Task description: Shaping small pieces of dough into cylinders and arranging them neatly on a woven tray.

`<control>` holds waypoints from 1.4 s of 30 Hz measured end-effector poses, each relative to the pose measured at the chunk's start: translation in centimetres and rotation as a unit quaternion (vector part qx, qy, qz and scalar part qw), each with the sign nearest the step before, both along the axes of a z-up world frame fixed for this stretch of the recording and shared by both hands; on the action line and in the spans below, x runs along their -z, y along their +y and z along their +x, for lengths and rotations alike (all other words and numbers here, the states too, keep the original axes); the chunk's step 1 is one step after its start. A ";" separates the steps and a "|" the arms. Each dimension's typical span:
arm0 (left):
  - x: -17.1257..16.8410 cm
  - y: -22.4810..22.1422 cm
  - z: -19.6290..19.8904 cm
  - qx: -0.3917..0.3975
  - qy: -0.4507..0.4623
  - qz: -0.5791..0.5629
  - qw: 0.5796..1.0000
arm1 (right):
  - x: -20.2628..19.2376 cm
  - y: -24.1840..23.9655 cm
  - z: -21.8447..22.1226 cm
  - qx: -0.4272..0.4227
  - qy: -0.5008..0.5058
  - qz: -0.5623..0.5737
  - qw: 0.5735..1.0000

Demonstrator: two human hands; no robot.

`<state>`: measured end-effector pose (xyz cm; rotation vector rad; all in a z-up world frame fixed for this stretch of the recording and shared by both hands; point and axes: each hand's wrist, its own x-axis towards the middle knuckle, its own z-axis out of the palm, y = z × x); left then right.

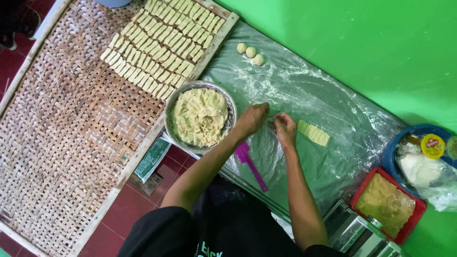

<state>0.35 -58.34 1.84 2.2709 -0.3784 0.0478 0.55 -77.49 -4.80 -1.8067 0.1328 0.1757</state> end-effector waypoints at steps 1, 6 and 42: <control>-1.4 0.1 -0.6 0.000 0.023 -0.027 0.999 | 0.0 0.0 0.0 0.015 0.010 0.007 1.000; -2.3 -0.4 -2.2 -0.036 0.080 -0.141 0.986 | -3.6 1.1 -0.8 0.098 0.053 0.090 0.990; -0.5 35.3 -18.5 -0.415 0.208 -0.235 0.854 | -7.5 42.2 -6.3 -0.311 -0.194 -0.361 0.858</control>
